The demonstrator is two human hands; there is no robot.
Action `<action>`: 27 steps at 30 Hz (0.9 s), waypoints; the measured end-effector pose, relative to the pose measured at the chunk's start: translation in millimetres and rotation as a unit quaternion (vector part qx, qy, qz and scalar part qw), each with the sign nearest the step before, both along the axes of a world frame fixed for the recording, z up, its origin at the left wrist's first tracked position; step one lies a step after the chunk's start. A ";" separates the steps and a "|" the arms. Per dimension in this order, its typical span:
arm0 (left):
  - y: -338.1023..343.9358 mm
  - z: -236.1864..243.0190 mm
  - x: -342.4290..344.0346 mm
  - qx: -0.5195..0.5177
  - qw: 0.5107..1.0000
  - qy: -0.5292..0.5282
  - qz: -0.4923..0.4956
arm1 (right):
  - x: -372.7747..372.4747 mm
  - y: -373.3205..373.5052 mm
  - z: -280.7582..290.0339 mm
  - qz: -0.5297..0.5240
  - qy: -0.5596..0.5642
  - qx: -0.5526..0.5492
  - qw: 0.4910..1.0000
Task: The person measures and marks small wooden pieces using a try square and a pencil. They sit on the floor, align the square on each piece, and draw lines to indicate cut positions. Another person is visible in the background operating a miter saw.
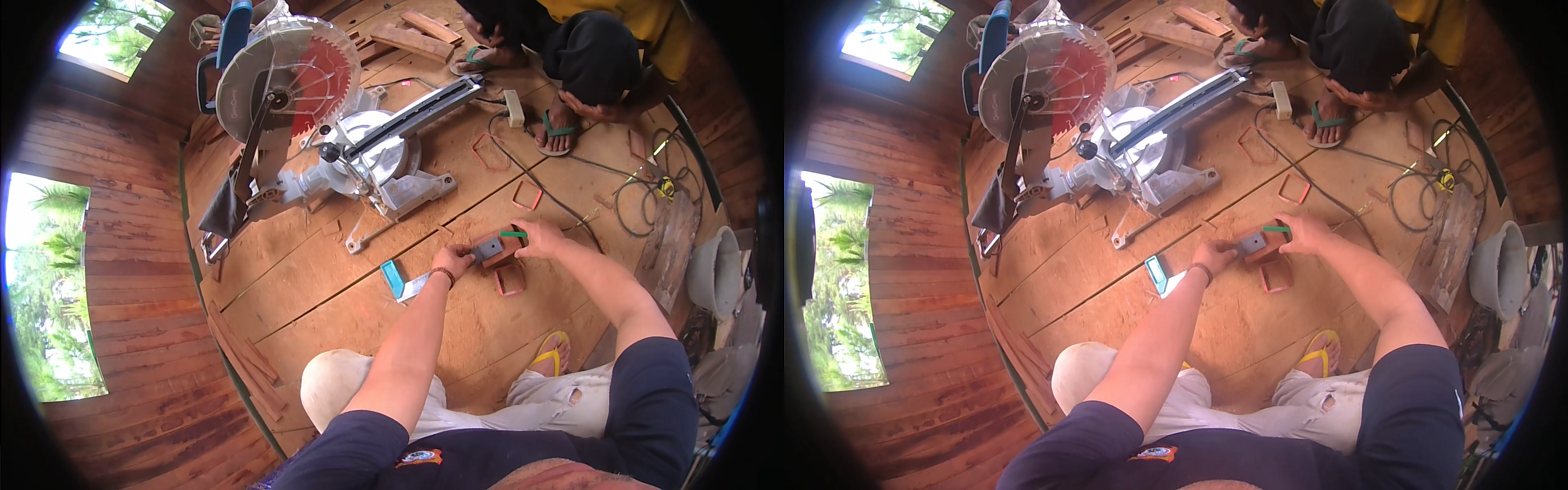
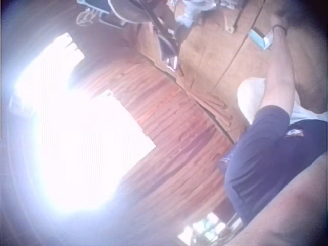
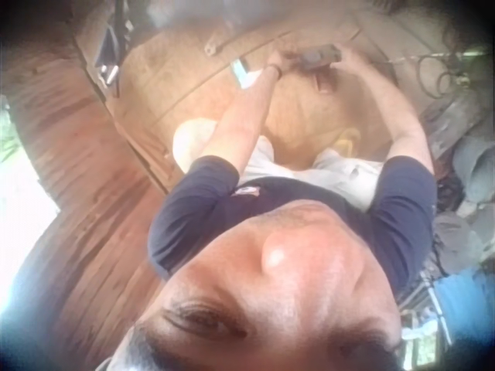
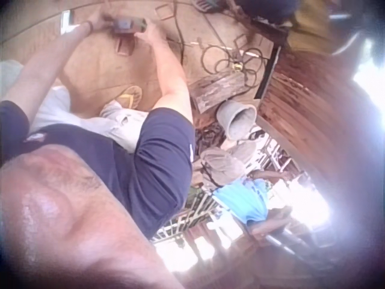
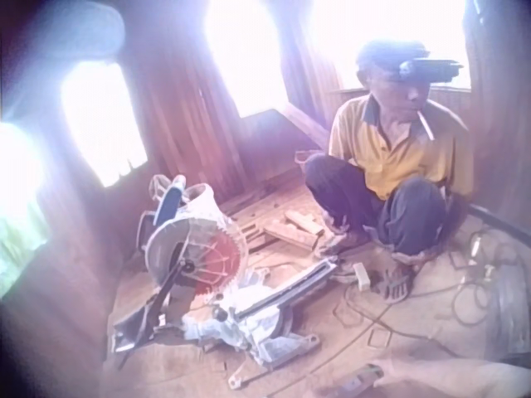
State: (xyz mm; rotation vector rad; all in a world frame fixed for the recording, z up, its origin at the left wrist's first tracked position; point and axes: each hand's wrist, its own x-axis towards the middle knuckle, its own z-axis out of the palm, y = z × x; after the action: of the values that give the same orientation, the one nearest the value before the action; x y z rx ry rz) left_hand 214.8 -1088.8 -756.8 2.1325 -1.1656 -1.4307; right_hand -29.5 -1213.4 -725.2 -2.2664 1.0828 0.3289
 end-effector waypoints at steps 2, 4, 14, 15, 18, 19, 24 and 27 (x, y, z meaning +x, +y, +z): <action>-0.1 -1.6 0.3 0.000 1.000 0.000 0.000 | 0.4 -0.7 0.7 0.002 0.000 -0.001 1.000; -0.1 -4.6 0.4 0.003 1.000 0.001 0.003 | 0.7 -0.7 1.1 0.004 0.011 0.000 1.000; 1.2 -22.9 1.5 -0.009 1.000 -0.002 0.001 | 0.4 -0.8 2.3 0.002 0.006 0.007 1.000; 1.1 -23.3 1.5 -0.010 1.000 -0.004 0.001 | 0.6 -1.1 1.9 0.003 0.010 0.009 1.000; 0.7 -21.6 1.0 -0.007 1.000 -0.002 0.005 | 0.4 -1.6 0.1 0.006 0.008 0.007 1.000; 0.7 -20.0 0.8 0.002 1.000 -0.004 0.008 | 0.1 -1.5 -0.6 0.007 0.013 0.003 1.000; 0.5 -9.9 -0.9 0.006 1.000 -0.009 0.007 | -1.5 -1.1 -3.1 0.003 -0.004 -0.003 1.000; -1.1 -8.5 -2.2 0.009 1.000 -0.020 0.006 | -2.5 -1.2 -3.4 -0.002 -0.005 0.003 1.000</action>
State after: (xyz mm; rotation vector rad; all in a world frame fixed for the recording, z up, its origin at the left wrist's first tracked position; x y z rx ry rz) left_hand 212.6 -1089.9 -765.3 2.1867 -1.1569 -1.4042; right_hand -32.0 -1214.6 -728.6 -2.2575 1.0787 0.3179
